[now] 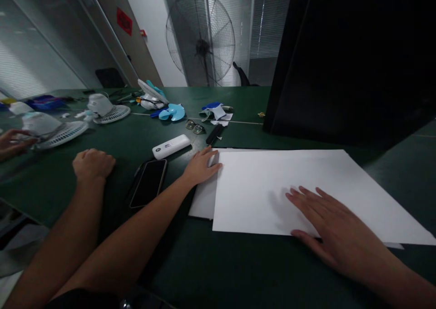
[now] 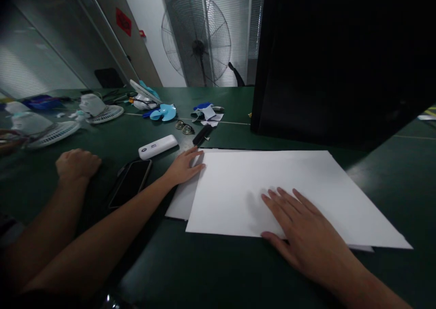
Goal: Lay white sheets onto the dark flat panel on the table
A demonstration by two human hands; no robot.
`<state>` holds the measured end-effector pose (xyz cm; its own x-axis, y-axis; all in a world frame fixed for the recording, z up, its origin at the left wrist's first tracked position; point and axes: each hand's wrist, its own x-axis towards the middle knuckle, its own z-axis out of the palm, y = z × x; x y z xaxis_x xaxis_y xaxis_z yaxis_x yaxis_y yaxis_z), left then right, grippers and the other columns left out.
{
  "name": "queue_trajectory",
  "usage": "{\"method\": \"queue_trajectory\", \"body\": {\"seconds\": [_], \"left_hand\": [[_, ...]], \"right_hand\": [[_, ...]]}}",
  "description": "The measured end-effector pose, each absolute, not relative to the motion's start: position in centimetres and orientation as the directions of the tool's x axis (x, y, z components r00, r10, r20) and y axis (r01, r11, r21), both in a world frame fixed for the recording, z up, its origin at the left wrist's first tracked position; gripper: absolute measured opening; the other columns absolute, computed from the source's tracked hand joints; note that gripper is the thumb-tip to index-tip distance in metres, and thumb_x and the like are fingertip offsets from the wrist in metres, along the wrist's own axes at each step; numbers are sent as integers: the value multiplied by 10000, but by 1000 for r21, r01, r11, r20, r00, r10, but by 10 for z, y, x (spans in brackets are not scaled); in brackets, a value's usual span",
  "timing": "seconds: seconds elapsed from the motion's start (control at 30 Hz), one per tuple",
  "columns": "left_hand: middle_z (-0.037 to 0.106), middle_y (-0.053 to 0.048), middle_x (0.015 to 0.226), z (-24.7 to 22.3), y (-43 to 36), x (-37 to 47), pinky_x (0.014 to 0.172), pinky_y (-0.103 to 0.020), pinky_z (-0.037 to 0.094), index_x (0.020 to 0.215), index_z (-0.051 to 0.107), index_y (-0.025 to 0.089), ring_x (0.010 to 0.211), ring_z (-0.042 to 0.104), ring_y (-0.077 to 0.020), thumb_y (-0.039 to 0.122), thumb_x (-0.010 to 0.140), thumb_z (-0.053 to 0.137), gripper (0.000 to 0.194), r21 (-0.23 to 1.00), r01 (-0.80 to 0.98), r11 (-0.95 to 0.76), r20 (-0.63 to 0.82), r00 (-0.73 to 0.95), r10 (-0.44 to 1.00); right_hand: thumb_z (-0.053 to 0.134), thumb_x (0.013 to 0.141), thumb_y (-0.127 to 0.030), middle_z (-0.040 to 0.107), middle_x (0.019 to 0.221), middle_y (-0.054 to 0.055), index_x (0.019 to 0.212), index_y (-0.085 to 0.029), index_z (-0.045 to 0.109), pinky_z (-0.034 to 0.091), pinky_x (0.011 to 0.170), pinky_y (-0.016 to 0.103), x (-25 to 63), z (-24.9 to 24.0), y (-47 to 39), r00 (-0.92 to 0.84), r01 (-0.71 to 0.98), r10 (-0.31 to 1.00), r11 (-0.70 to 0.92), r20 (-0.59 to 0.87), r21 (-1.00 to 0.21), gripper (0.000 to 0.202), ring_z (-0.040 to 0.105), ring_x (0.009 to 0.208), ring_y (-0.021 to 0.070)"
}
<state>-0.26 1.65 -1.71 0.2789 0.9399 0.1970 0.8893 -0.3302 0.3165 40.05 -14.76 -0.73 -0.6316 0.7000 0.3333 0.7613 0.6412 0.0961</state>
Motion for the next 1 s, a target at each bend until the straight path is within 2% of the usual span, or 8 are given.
{"method": "queue_trajectory", "body": {"seconds": [0.1,0.23,0.4,0.5,0.6,0.67,0.8,1.0], "left_hand": [[507,-146,1661,-18,18,-3,1309,-494,354,1516,611,169,1519,514,-317,335,1006,585,537,343,879,-331,213,271,939],[500,-127,1669,-19,20,-4,1312,-479,357,1490,630,165,1517,521,-277,191,1004,481,509,355,881,-313,209,251,945],[537,-102,1646,-16,17,-3,1316,-491,344,1466,654,213,1534,499,-297,347,1034,555,463,356,881,-311,191,257,947],[540,-125,1640,-16,16,-4,1320,-490,332,1472,647,183,1533,493,-333,385,999,624,515,351,882,-315,181,266,947],[546,-125,1636,-20,20,-6,1325,-455,317,1500,621,174,1537,489,-312,294,986,601,528,368,868,-332,194,277,941],[565,-96,1624,-24,23,-8,1331,-459,306,1491,631,216,1547,479,-298,233,966,576,528,395,856,-333,199,274,941],[572,-32,1622,-26,28,-8,1322,-478,323,1439,675,290,1530,502,-298,217,970,514,501,445,837,-320,202,254,946],[495,-89,1679,-23,29,-10,1336,-511,280,1483,632,213,1571,446,-300,279,1008,464,509,439,837,-326,159,284,945]], "right_hand": [[475,1043,-654,467,1609,108,1718,-280,236,618,1016,591,397,-10,-144,-688,715,634,677,353,178,807,604,1365,350],[438,1075,-508,456,1612,71,1716,-302,246,655,949,515,382,-7,-145,-736,659,555,718,389,222,700,635,1328,315],[458,1069,-534,434,1629,58,1726,-327,177,658,945,545,381,-11,-144,-728,664,572,726,379,180,744,629,1333,331],[448,1079,-490,366,1671,52,1725,-352,162,631,1011,588,384,-15,-145,-723,672,618,732,309,111,720,549,1424,349],[415,1090,-425,251,1718,25,1712,-415,160,561,1111,637,386,-14,-147,-721,676,667,737,191,-23,672,435,1511,366],[404,1094,-424,213,1728,22,1706,-428,165,525,1137,669,385,-11,-148,-717,677,686,728,128,-107,657,391,1533,381],[364,1107,-461,181,1735,3,1694,-436,201,454,1191,693,384,-3,-148,-693,699,721,676,8,-234,609,348,1560,370],[413,1091,-586,214,1737,-3,1652,-390,367,394,1244,687,385,-4,-146,-596,755,800,532,-65,-382,596,320,1584,364]]}}
